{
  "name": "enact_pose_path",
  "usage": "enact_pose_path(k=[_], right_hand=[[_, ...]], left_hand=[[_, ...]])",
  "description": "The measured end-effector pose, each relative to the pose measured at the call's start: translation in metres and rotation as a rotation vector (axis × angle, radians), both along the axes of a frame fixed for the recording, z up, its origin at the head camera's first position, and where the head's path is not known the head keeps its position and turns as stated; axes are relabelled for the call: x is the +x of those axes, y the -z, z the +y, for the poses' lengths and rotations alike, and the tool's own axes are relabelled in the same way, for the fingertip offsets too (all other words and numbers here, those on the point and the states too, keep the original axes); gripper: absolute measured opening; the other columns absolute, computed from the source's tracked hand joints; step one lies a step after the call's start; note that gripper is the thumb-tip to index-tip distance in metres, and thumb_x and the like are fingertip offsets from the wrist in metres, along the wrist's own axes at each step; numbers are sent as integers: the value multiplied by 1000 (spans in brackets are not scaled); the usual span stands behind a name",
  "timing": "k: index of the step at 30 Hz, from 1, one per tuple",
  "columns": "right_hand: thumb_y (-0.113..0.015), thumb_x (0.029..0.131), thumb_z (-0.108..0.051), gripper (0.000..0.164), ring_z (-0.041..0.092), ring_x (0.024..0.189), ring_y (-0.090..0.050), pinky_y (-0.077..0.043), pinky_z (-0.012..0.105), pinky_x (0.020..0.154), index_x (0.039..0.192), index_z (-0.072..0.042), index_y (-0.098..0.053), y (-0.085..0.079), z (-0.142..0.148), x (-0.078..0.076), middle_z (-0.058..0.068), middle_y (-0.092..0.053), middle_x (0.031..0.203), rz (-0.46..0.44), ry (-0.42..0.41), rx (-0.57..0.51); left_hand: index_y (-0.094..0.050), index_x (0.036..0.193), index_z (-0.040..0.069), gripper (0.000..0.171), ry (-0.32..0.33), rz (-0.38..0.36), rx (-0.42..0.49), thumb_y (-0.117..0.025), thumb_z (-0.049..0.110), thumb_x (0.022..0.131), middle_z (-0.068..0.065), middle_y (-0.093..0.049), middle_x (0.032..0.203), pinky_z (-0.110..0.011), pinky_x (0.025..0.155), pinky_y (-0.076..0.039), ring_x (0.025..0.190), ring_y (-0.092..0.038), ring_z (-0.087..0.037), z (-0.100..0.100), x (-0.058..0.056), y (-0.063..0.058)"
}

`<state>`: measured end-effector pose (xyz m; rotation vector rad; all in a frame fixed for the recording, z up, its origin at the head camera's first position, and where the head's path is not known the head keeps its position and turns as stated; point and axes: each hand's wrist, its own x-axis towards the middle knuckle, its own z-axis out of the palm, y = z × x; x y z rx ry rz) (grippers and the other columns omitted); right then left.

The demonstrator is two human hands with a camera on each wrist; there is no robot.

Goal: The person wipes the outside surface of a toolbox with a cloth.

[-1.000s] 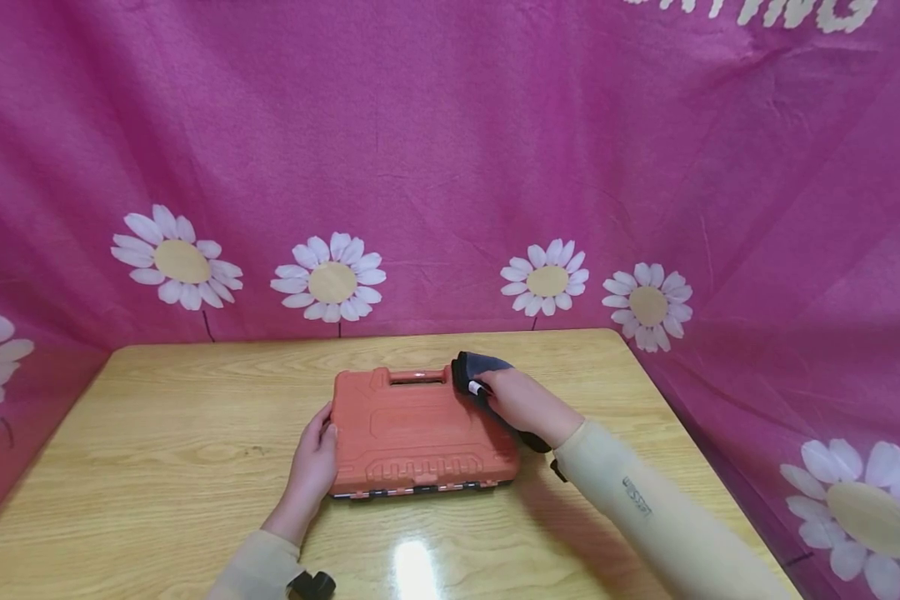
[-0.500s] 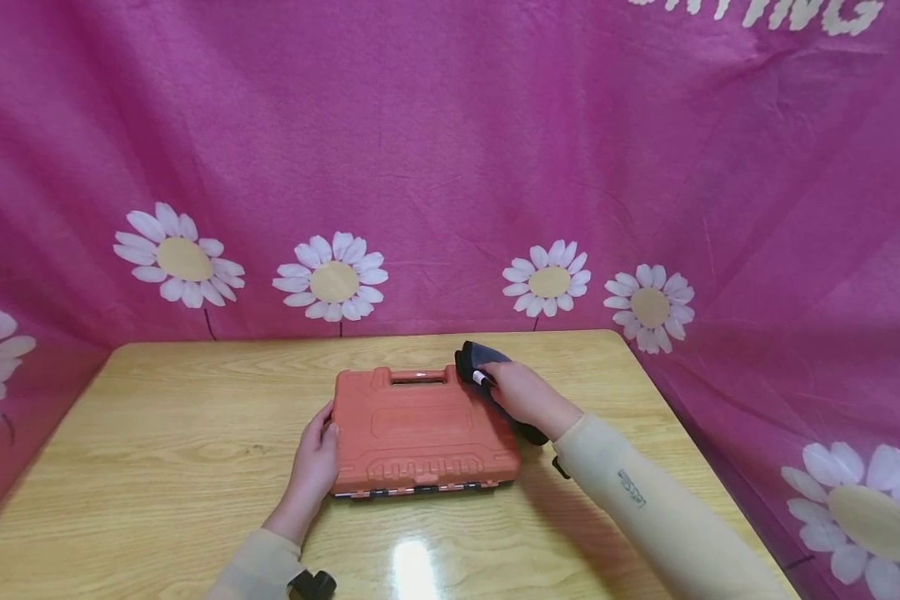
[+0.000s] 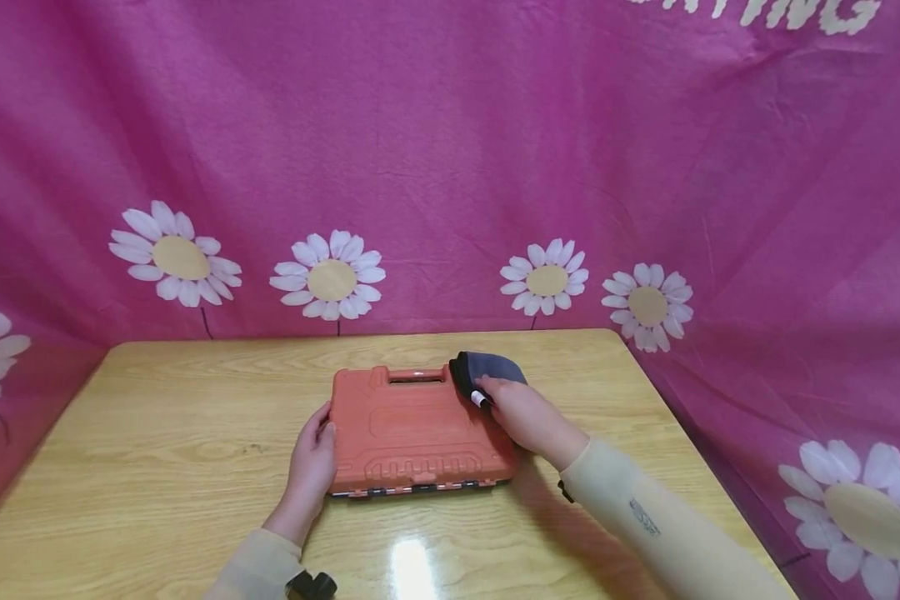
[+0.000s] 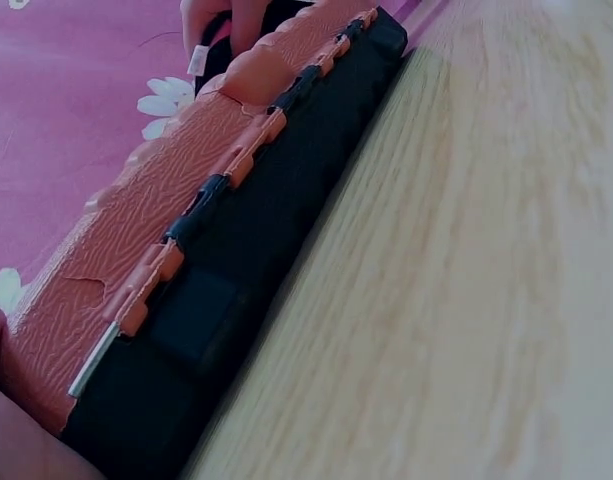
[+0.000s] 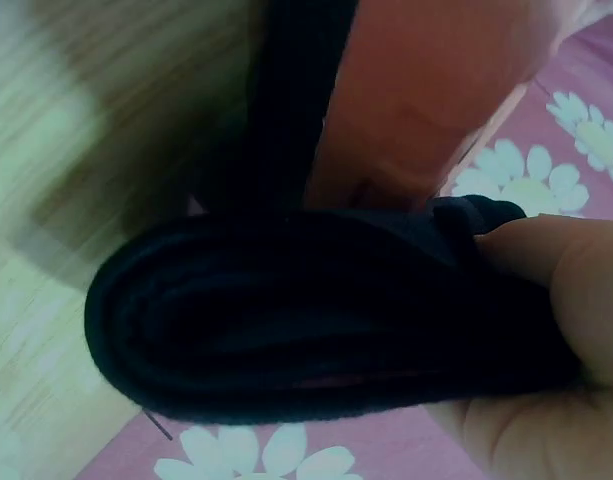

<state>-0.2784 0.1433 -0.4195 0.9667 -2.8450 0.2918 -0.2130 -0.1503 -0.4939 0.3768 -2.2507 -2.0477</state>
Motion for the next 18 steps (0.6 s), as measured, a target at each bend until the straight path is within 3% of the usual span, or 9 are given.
enact_pose_path(k=[9, 18], right_hand=[[-59, 88, 0, 37, 30, 111, -59, -54, 44, 92, 125, 3, -58, 1, 1, 28, 23, -64, 123, 61, -69, 54], [-60, 86, 2, 41, 31, 113, -57, -55, 44, 90, 127, 1, -57, -2, 5, 62, 21, -62, 128, 3, -87, 80]], left_hand=[[-25, 150, 6, 47, -5, 10, 4, -29, 15, 104, -22, -28, 154, -52, 114, -29, 135, -29, -32, -1, 2, 0], [-24, 150, 6, 47, 0, 13, 5, -27, 15, 104, -22, -28, 154, -53, 113, -30, 135, -30, -32, -1, 1, 1]])
